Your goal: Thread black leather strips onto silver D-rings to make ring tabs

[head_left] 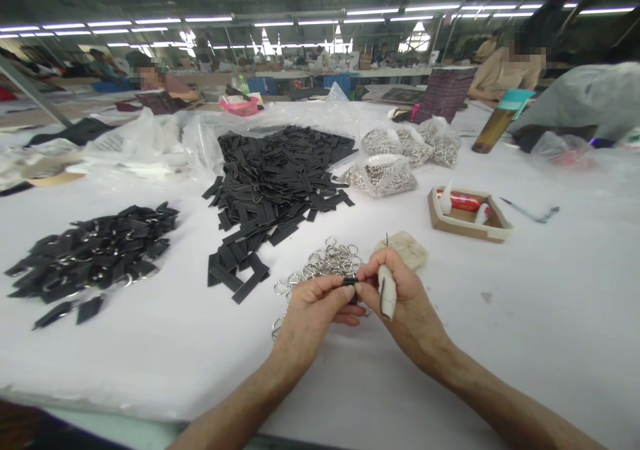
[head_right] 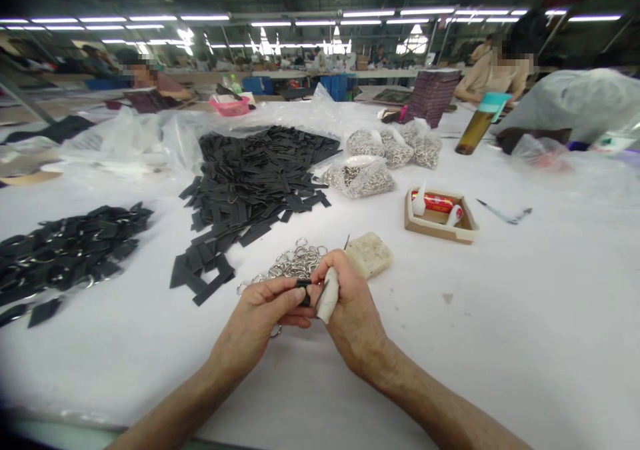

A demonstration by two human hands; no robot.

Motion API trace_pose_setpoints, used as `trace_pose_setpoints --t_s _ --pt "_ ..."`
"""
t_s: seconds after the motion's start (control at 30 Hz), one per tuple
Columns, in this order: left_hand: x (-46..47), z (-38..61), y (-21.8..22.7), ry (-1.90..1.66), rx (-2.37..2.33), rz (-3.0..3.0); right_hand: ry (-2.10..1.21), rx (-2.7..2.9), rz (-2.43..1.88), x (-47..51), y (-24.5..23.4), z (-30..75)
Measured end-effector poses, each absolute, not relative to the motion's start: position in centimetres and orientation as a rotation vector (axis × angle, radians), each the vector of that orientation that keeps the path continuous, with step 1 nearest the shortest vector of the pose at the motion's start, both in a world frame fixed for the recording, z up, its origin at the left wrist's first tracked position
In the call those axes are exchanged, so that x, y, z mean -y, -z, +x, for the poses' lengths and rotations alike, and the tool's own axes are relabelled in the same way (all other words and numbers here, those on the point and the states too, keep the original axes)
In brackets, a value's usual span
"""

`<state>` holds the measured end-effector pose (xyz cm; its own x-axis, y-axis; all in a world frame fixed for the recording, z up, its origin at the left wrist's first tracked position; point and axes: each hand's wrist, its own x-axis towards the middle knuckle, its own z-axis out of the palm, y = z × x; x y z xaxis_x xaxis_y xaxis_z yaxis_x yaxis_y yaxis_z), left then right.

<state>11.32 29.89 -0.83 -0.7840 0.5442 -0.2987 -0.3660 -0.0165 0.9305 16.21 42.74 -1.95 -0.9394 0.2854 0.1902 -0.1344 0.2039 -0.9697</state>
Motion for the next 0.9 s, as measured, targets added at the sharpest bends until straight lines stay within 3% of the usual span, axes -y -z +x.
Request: trace_pose_setpoints --t_s 0.9 --pt "-29.6 10.9 1.6 -1.92 -1.572 0.096 -1.657 2.218 -0.131 -43.9 0.6 16.9"
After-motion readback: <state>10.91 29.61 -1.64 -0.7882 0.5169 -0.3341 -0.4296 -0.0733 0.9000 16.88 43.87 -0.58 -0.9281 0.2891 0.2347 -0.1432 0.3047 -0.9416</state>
